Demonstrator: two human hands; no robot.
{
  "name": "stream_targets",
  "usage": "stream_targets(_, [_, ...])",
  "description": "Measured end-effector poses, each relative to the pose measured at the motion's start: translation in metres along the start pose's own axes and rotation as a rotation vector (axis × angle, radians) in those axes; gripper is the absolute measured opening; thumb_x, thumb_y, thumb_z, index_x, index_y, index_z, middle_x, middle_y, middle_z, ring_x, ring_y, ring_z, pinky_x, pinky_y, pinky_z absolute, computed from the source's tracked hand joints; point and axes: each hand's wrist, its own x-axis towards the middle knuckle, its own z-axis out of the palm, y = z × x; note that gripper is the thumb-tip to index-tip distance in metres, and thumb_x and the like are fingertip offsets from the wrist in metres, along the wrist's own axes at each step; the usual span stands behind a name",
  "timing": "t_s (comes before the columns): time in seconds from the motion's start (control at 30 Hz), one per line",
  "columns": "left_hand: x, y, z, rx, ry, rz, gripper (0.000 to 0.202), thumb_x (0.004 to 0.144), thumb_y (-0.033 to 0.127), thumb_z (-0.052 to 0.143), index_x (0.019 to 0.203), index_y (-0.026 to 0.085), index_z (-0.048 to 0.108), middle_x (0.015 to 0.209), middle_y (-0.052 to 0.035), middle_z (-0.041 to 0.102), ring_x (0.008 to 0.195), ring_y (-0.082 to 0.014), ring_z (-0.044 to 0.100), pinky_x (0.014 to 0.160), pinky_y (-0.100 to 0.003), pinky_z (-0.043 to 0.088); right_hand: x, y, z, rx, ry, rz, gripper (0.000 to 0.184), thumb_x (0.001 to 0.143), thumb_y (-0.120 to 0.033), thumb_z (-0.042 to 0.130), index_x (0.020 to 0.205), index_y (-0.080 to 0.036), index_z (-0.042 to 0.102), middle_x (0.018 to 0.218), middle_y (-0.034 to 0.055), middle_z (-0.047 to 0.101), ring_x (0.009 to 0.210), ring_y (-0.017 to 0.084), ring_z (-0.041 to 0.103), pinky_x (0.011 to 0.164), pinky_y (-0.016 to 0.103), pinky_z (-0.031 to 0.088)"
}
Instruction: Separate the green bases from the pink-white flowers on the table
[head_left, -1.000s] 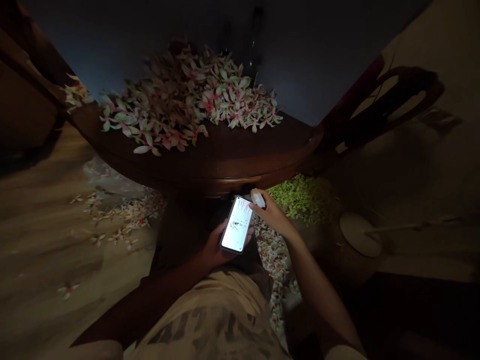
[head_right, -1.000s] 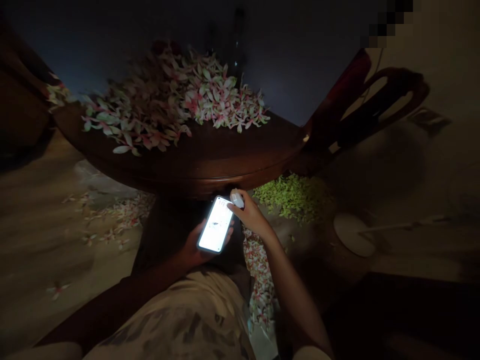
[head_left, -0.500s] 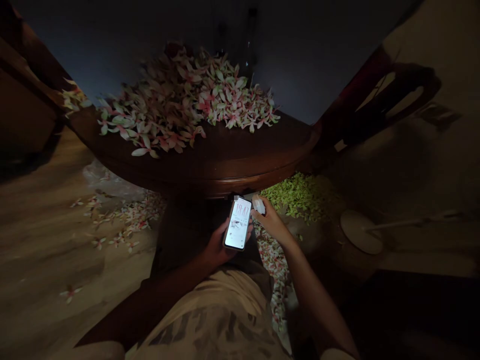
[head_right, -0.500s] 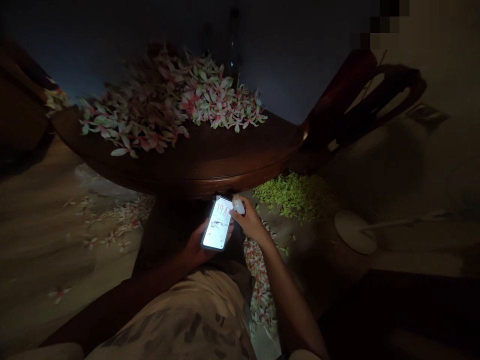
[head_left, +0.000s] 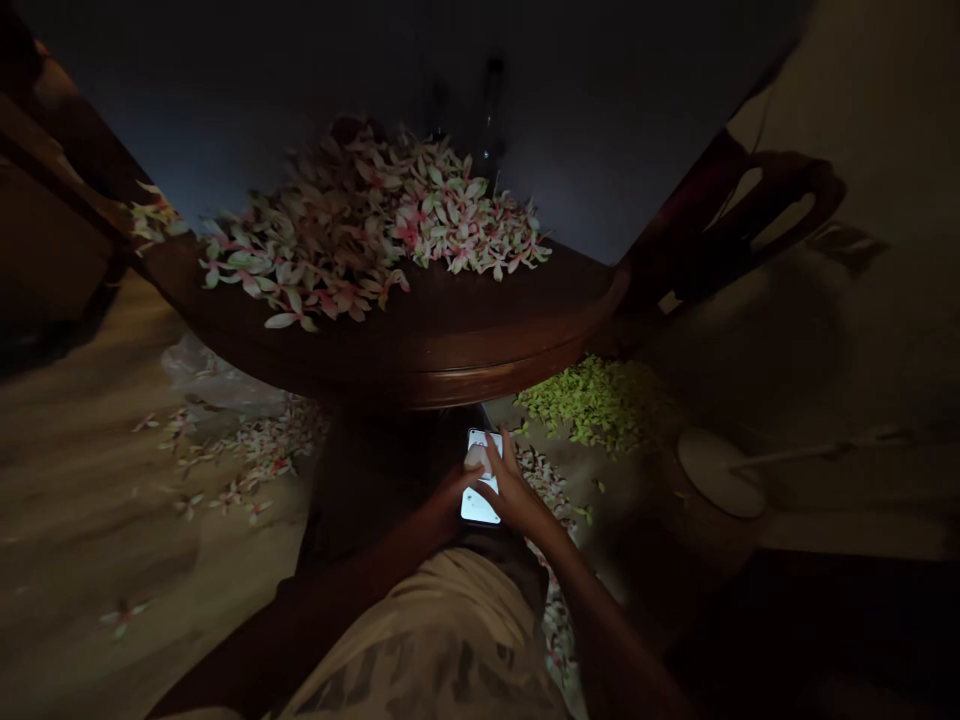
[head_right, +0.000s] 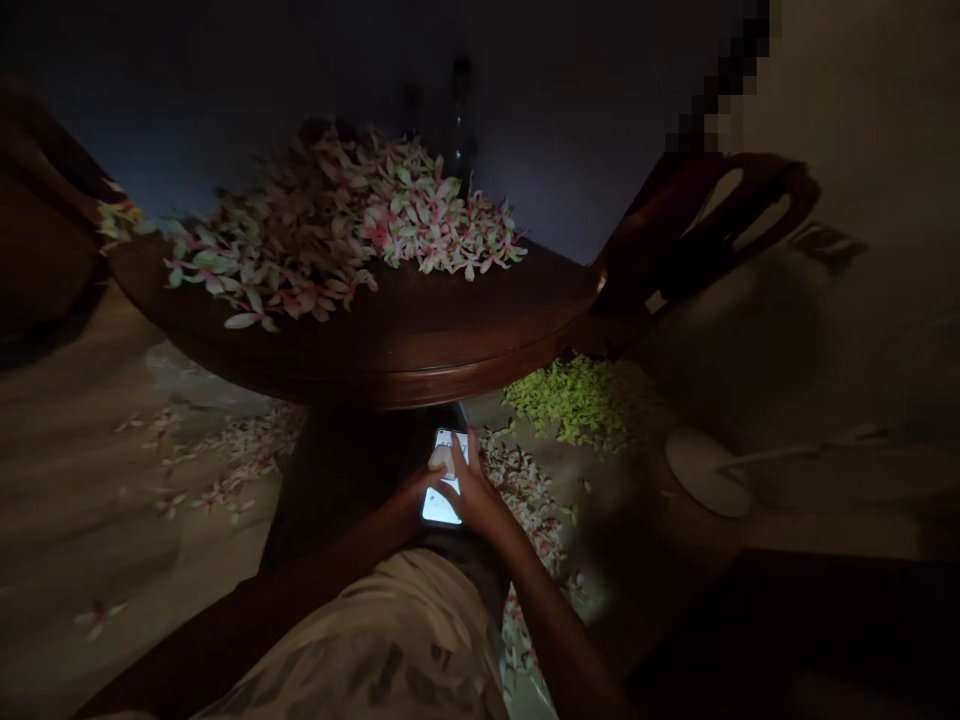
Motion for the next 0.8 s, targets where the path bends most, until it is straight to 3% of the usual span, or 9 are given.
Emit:
stream_targets(0.1, [-0.003,0.002,0.002,0.082,0.067,0.038,0.055,0.076,0.035,0.078,0.124,0.014,0.062,0.109,-0.0111,0.073,0.095,-0.0234,0.069,0.081,-0.03,0.049,-0.012,0.008,0.013,0.531,0.138,0.114,0.09,0.082,-0.059,0.066,0.155,-0.028,0.024,0.162,0.0105,0.029,0.151,0.028,0.026,0.12,0.047,0.03])
stream_targets(0.2, [-0.005,0.002,0.005,0.21,0.041,0.06,0.053,0.072,0.031,0.079,0.12,0.014,0.065,0.11,-0.0098,0.073,0.098,-0.023,0.066,0.086,-0.029,0.047,-0.028,0.01,0.019,1.012,0.176,0.253,0.07,0.08,-0.052,0.073,0.14,-0.028,0.048,0.141,0.0065,0.058,0.132,0.024,0.055,0.114,0.041,0.04])
stream_targets(0.3, [-0.001,-0.006,0.009,0.335,-0.002,0.023,0.05,0.069,0.028,0.081,0.116,0.016,0.068,0.108,-0.0079,0.071,0.102,-0.0245,0.062,0.092,-0.032,0.044,-0.046,0.009,0.015,1.175,0.17,0.371,0.051,0.075,-0.041,0.08,0.12,-0.022,0.063,0.116,0.0066,0.072,0.111,0.022,0.067,0.107,0.037,0.046])
stream_targets(0.4, [0.008,-0.019,0.009,0.466,-0.007,0.002,0.044,0.065,0.03,0.085,0.105,0.018,0.072,0.107,-0.0065,0.065,0.113,-0.0278,0.054,0.104,-0.036,0.037,-0.061,0.012,0.01,1.273,0.22,0.437,0.046,0.075,-0.039,0.08,0.114,-0.02,0.065,0.102,0.0056,0.075,0.099,0.022,0.07,0.099,0.037,0.05])
stream_targets(0.5, [0.015,-0.028,0.005,0.566,-0.073,0.031,0.047,0.057,0.032,0.09,0.099,0.019,0.074,0.108,-0.0067,0.055,0.121,-0.0309,0.046,0.113,-0.039,0.028,-0.077,0.023,0.008,1.312,0.27,0.501,0.041,0.074,-0.037,0.08,0.107,-0.018,0.066,0.094,0.0048,0.076,0.091,0.021,0.071,0.093,0.036,0.052])
stream_targets(0.67, [0.019,-0.024,0.003,0.632,-0.182,-0.003,0.063,0.064,0.047,0.085,0.12,0.025,0.068,0.127,-0.0091,0.048,0.131,-0.0328,0.04,0.119,-0.044,0.019,-0.135,0.052,-0.025,1.206,0.323,0.605,0.039,0.062,-0.036,0.084,0.092,-0.017,0.068,0.083,0.0049,0.074,0.078,0.021,0.07,0.083,0.036,0.054])
stream_targets(0.73, [0.019,-0.02,0.004,0.653,-0.202,0.006,0.065,0.065,0.051,0.084,0.122,0.025,0.067,0.128,-0.0096,0.05,0.134,-0.0333,0.036,0.12,-0.044,0.015,-0.168,0.057,-0.049,1.015,0.289,0.63,0.034,0.07,-0.039,0.081,0.092,-0.017,0.069,0.086,0.0068,0.073,0.079,0.021,0.069,0.08,0.036,0.056])
stream_targets(0.8, [0.019,-0.017,0.005,0.664,-0.228,0.031,0.064,0.066,0.052,0.083,0.122,0.025,0.067,0.127,-0.009,0.052,0.134,-0.032,0.037,0.121,-0.043,0.013,-0.194,0.053,-0.07,0.779,0.311,0.606,0.031,0.087,-0.042,0.069,0.104,-0.017,0.067,0.102,0.0084,0.07,0.089,0.02,0.068,0.082,0.038,0.057])
